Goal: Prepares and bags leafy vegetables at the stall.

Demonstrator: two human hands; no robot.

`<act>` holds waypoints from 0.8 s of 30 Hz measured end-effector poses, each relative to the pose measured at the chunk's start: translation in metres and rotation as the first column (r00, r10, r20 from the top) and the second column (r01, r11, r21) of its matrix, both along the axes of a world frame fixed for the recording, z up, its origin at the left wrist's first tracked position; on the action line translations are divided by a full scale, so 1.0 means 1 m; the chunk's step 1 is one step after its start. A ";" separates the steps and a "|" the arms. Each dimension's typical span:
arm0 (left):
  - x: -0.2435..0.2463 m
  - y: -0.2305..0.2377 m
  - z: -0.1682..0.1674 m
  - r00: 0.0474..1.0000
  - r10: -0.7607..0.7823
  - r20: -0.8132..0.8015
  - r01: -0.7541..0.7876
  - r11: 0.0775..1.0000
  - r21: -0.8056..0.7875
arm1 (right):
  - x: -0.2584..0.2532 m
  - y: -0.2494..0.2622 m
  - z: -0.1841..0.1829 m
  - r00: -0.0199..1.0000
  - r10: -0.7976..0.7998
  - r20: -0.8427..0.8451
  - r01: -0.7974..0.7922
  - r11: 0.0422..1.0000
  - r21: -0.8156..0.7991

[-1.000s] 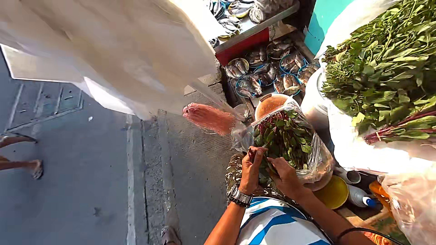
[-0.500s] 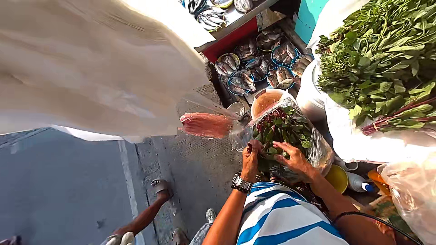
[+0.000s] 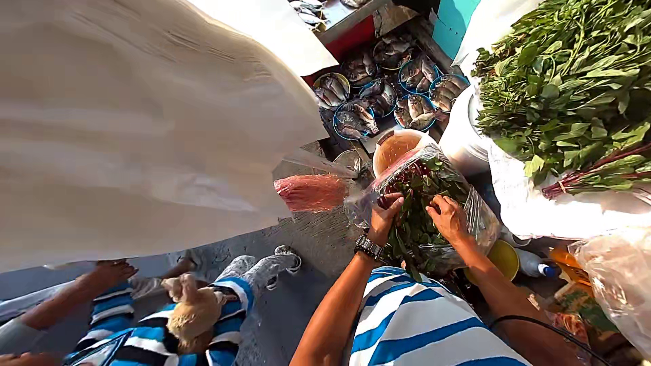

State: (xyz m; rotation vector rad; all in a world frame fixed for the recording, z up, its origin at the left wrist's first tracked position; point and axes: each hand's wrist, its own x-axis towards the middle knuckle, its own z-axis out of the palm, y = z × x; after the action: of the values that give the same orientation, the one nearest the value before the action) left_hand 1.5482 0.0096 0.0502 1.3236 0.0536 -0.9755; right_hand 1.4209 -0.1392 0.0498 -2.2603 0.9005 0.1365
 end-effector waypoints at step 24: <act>0.057 0.060 0.047 0.959 0.249 0.134 -0.220 0.954 -0.202 | 0.038 -0.020 -0.058 0.959 -0.076 -0.274 0.084 0.996 0.020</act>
State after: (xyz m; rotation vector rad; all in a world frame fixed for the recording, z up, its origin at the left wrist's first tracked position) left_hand 1.6048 0.0699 0.0976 1.1874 -0.0014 -0.6549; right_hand 1.4585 -0.1589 -0.0082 -2.2057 1.1232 0.4325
